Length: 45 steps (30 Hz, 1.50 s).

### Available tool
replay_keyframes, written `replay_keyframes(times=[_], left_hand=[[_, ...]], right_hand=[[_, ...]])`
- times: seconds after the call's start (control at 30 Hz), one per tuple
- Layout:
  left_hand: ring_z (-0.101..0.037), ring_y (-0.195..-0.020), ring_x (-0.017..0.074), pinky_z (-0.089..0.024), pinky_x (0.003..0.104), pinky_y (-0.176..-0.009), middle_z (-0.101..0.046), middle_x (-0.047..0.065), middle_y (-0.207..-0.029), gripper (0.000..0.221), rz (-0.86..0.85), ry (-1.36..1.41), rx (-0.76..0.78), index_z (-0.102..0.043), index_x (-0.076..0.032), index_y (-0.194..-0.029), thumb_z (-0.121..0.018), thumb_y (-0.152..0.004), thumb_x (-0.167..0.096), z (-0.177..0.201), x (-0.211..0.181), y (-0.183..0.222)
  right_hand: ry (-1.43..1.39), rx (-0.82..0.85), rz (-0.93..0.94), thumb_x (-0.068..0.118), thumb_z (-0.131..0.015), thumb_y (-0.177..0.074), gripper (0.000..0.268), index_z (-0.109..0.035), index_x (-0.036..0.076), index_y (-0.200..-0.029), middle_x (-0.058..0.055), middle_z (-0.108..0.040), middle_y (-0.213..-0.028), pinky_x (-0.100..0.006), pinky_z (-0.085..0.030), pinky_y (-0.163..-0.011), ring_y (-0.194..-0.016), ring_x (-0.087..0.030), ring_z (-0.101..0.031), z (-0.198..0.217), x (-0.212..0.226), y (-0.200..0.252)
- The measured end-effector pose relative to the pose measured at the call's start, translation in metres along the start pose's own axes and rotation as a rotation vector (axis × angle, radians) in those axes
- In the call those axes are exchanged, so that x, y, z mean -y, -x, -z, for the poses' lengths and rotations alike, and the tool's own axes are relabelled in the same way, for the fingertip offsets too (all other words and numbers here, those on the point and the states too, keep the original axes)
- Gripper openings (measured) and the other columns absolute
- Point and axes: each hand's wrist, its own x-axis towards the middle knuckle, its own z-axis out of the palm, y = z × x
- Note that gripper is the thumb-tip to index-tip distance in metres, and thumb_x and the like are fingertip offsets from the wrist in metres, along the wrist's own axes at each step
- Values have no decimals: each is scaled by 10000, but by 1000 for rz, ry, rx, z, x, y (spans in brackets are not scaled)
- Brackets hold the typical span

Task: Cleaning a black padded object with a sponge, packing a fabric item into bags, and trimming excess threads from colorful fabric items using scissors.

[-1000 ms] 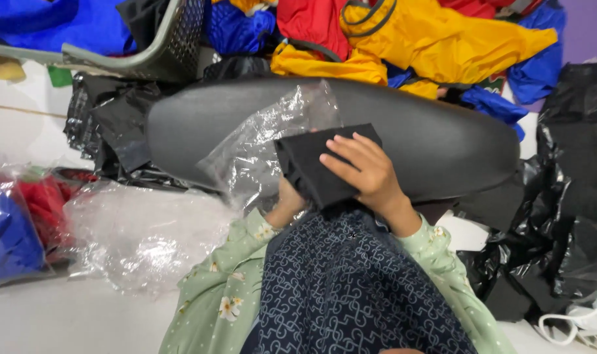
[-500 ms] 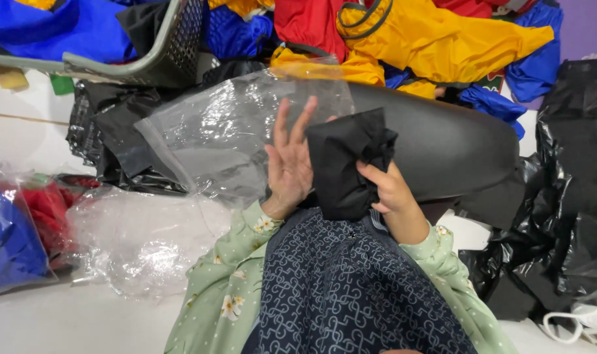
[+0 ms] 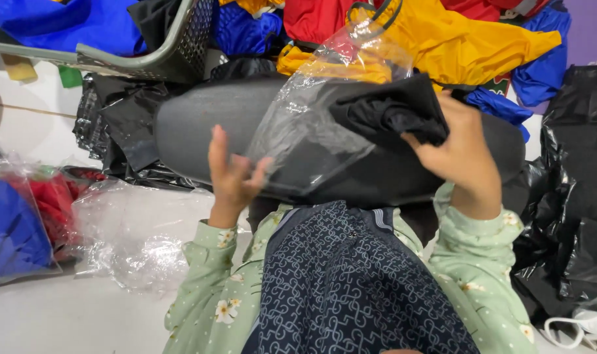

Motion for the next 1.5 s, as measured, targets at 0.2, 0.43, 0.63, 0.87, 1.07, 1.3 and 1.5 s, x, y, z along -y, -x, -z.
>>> replay_keyframes(times=[0.2,0.43,0.63,0.87,1.07,1.3,1.5], left_hand=[[-633,-1273,355,-519,548,-1093,-661,136,-1357,214,-363,27,398,-707,0,-1203,-759,-995,6,8,-58,-54],[-707,-1079,342,-602,391,-790,-753,94,-1130,43,-145,-124,185,-741,-32,-975,-708,-996,-12,-27,-65,-68],[-554,-795,220,-416,317,-531,-671,109,-1236,201,-272,-148,463,-666,-44,-1023,-728,-893,97,-37,-69,-66],[-621,-1011,319,-442,407,-797,-731,120,-1179,413,-14,37,811,-775,-109,-1094,-685,-873,-446,11,-65,-72],[-574,-1184,354,-424,448,-910,-686,101,-1321,379,80,57,725,-775,-135,-1162,-734,-921,-424,16,-35,-56],[-591,-1254,317,-450,440,-997,-740,14,-1234,140,71,7,554,-816,-161,-944,-835,-928,-299,2,-21,-53],[-643,-1128,292,-486,435,-918,-754,5,-1099,160,79,3,471,-759,-127,-875,-789,-966,-254,-2,-44,-72]], right_hand=[[237,150,39,67,-726,-889,323,-702,-79,-1176,-228,-618,-1384,-524,-447,-1048,-1274,-419,-573,-30,-42,-41],[226,-584,-51,120,-814,-983,328,-669,-97,-1181,-263,-709,-1086,-482,-541,-880,-1016,-374,-704,-40,-68,17],[920,-512,-189,146,-779,-814,717,-608,10,-1497,-403,-377,-1401,-581,-427,-1130,-1186,-684,-505,-64,-161,146],[611,-581,-21,87,-693,-911,390,-685,-26,-1284,-232,-638,-1189,-416,-401,-1132,-1177,-388,-606,-148,-87,157],[663,-647,140,65,-717,-970,306,-717,-99,-1230,-336,-610,-1191,-491,-482,-990,-1124,-451,-631,-154,-104,166],[1125,-611,418,27,-598,-832,234,-813,-6,-921,-350,-689,-951,-510,-614,-789,-899,-454,-723,-239,-247,285],[-653,83,516,50,-581,-1000,234,-745,-104,-1063,-363,-697,-1129,-738,-518,-922,-1042,-527,-706,-129,46,60]])
